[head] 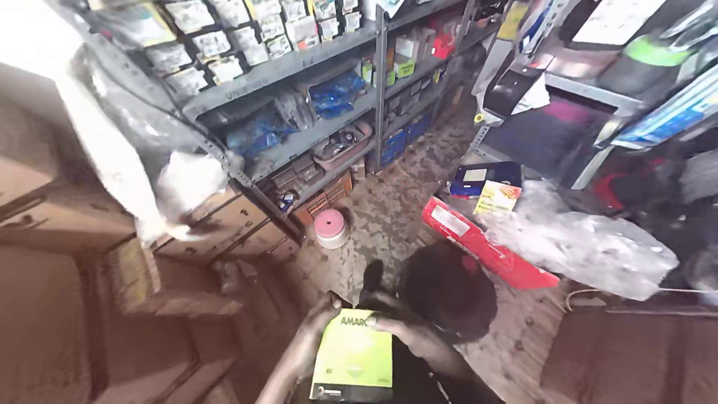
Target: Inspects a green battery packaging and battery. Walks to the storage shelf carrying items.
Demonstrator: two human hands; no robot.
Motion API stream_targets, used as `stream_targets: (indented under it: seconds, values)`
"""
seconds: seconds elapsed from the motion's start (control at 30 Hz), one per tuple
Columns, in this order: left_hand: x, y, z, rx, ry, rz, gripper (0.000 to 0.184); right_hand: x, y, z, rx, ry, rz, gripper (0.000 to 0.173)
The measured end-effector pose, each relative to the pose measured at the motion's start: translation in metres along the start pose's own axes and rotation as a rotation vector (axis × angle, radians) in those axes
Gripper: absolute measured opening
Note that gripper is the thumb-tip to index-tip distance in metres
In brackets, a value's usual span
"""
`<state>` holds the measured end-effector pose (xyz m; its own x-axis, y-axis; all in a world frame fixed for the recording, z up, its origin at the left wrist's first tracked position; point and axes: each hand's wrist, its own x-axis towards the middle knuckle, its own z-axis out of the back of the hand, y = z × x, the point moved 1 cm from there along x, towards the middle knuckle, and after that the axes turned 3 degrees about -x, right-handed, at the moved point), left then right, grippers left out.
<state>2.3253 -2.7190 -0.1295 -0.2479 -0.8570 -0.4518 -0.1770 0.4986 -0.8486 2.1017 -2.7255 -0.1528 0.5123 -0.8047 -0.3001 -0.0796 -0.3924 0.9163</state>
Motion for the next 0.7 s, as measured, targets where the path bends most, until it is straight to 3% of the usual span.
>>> stream_targets:
  seconds: [0.2,0.3,0.37,0.5,0.57,0.6,0.7]
  values:
    - [0.170,-0.116,-0.007,0.195,0.210,0.053,0.026,0.137,0.083,0.122,-0.151,0.314,-0.024,0.068]
    - [0.244,-0.159,-0.024,0.346,0.373,0.027,0.036,0.169,0.147,0.155,-0.253,0.261,0.003,0.068]
    - [0.288,-0.180,-0.046,0.456,0.432,0.028,0.042,0.190,0.173,0.181,-0.355,0.237,-0.097,0.070]
    - [0.372,-0.194,-0.072,0.611,0.509,0.104,0.058,0.225,0.184,0.225,-0.466,-0.036,-0.406,0.054]
    - [0.422,-0.189,-0.075,0.477,0.486,0.100,0.058,0.234,0.179,0.254,-0.347,-0.160,-0.428,0.056]
    - [0.445,-0.190,-0.076,0.384,0.451,0.131,0.058,0.239,0.175,0.269,-0.350,-0.219,-0.405,0.049]
    - [0.488,-0.246,-0.098,0.401,0.335,0.229,0.051,0.271,0.183,0.321,-0.443,-0.420,-0.373,0.037]
